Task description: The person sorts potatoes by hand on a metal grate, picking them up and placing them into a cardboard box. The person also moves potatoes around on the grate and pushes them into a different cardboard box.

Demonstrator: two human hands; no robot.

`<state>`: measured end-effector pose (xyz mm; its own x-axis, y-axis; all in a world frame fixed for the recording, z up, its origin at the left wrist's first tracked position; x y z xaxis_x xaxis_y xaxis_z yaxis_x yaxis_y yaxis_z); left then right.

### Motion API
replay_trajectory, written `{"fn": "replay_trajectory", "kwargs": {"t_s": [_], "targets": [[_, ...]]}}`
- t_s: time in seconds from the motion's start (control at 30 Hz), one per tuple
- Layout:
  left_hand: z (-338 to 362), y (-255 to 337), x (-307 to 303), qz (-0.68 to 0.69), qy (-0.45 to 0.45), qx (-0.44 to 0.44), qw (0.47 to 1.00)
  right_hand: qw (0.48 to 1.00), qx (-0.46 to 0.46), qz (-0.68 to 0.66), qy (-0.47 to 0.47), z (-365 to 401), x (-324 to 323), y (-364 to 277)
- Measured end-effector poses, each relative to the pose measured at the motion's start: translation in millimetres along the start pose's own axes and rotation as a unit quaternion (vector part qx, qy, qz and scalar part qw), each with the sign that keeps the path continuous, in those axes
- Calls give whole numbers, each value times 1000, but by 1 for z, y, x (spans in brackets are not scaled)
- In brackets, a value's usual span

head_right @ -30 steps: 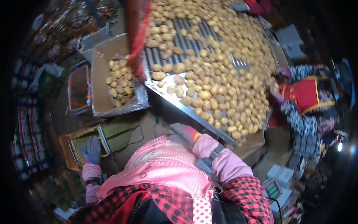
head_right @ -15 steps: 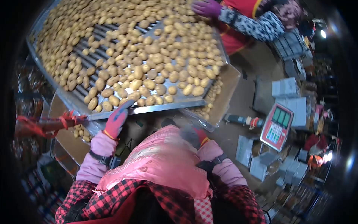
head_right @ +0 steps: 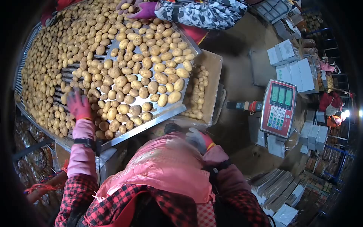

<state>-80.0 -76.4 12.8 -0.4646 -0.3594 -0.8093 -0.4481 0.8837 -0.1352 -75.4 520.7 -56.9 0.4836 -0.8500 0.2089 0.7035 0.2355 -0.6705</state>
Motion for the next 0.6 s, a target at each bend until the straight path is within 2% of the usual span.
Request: {"fn": "replay_trajectory", "kwargs": {"t_s": [0.03,0.07,0.1,0.17,0.23,0.27,0.3,0.33,0.37,0.4,0.43,0.47,0.53,0.6], "targets": [[-10,47,-14,52,-81,56,994,999,24,-29,23,1,3,-5],[-20,93,-27,110,-167,102,974,999,9,-48,24,-2,-2,2],[-23,133,-20,156,-248,124,948,996,12,-84,29,-3,-5,3],[-16,175,-36,278,-110,270,915,983,34,-172,44,-8,-6,-4],[-36,160,1,239,-94,251,933,970,52,-227,69,-10,-11,-23],[-55,151,4,198,-83,181,960,967,55,-232,85,-6,-13,-32],[-76,139,-3,86,-34,133,987,964,60,-239,100,-3,-15,-35],[-90,101,22,57,-168,6,984,962,61,-239,114,-3,-18,-33],[-79,56,52,17,-128,-55,990,961,63,-237,126,-4,-23,-32],[-69,27,66,-63,-67,-74,993,971,37,-191,137,-9,-31,-29],[-72,23,47,-56,-74,-90,992,978,12,-144,149,-14,-42,-21],[-68,29,27,-10,-50,-43,998,985,-42,-53,161,-23,-57,-13],[-37,52,-11,75,-33,38,996,977,-74,-56,192,-35,-68,-25],[16,82,-40,126,-77,74,986,944,-25,-245,220,-60,-65,-92]]}}
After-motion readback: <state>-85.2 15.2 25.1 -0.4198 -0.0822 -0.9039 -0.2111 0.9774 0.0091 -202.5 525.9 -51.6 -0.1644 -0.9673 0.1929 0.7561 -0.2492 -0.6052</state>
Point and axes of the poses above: each hand's wrist, its own z-axis away from the middle knuckle, its own x-axis out of the palm, y = z × x, the point moved 1 cm from there along -z, towards the middle knuckle, and after that the axes turned 5 degrees about y, right-handed, at the moved point
